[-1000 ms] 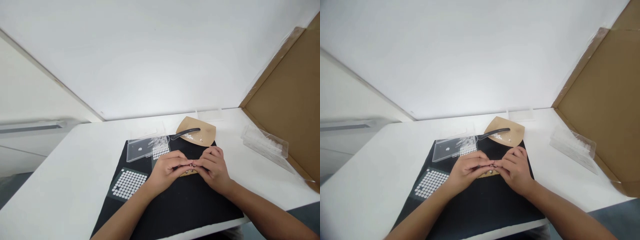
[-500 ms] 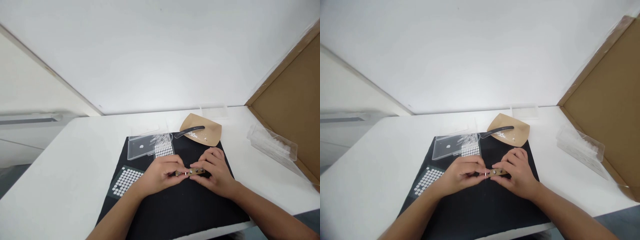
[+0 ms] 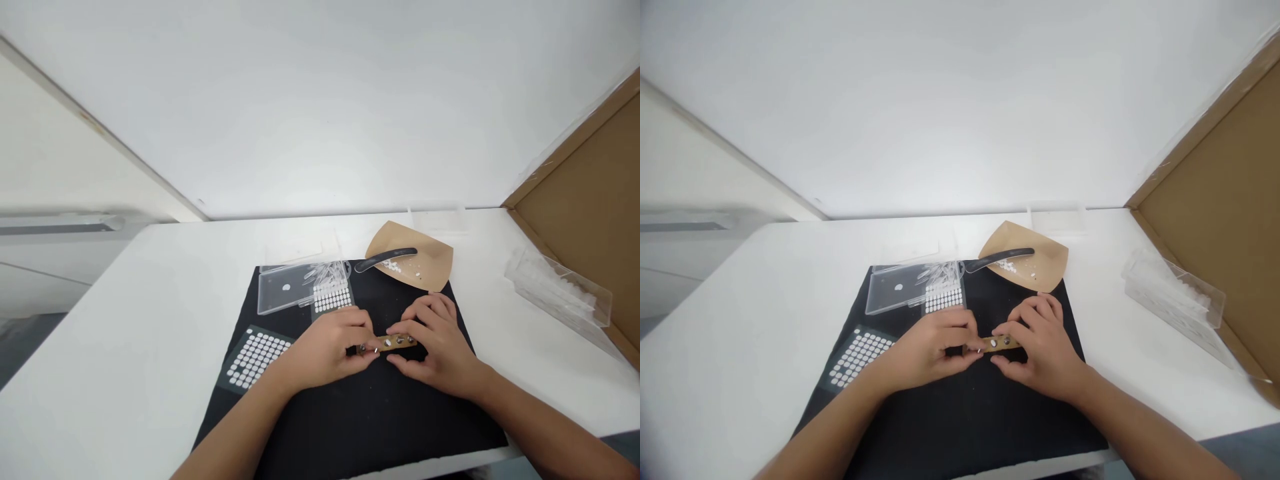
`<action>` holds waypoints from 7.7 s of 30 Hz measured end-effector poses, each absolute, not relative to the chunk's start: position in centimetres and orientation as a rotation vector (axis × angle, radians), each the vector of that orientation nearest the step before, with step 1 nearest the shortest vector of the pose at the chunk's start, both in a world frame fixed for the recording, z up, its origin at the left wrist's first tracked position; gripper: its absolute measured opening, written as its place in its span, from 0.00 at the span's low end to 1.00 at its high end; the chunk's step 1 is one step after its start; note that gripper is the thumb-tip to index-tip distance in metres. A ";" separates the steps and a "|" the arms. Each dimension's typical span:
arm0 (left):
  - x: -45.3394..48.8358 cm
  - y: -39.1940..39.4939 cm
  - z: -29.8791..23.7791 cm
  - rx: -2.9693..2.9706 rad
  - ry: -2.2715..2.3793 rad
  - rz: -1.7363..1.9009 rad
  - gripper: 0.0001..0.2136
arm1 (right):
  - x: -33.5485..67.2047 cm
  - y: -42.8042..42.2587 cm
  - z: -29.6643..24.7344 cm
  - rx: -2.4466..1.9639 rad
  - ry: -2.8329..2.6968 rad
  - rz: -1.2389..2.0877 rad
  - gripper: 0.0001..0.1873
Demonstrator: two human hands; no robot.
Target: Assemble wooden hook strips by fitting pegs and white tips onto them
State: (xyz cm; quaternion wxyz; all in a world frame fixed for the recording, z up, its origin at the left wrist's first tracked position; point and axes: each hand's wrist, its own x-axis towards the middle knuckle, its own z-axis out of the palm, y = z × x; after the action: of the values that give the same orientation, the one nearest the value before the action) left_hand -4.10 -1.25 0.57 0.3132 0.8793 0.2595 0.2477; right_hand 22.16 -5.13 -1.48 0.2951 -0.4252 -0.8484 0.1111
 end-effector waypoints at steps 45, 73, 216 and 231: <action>-5.8 -0.4 0.4 2.372 0.743 0.491 0.05 | 22.0 -4.9 -1.5 -1.195 -2.268 0.457 0.07; -1.6 -3.4 1.3 1.775 0.664 0.949 0.05 | 21.9 -5.6 -0.8 -0.794 -2.173 0.546 0.13; -1.3 -3.8 0.8 1.143 0.563 0.507 0.18 | 23.2 -5.1 -0.5 -0.722 -2.186 -0.006 0.08; -1.4 -3.2 0.5 1.415 0.739 0.759 0.16 | 23.7 -4.8 -0.7 -0.669 -2.213 0.028 0.16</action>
State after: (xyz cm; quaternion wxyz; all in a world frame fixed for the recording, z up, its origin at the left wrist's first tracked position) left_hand -1.43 -3.21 0.48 0.6344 0.6188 0.3232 0.3318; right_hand 23.70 -4.78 -0.68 0.4030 -0.2648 -0.8760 0.0110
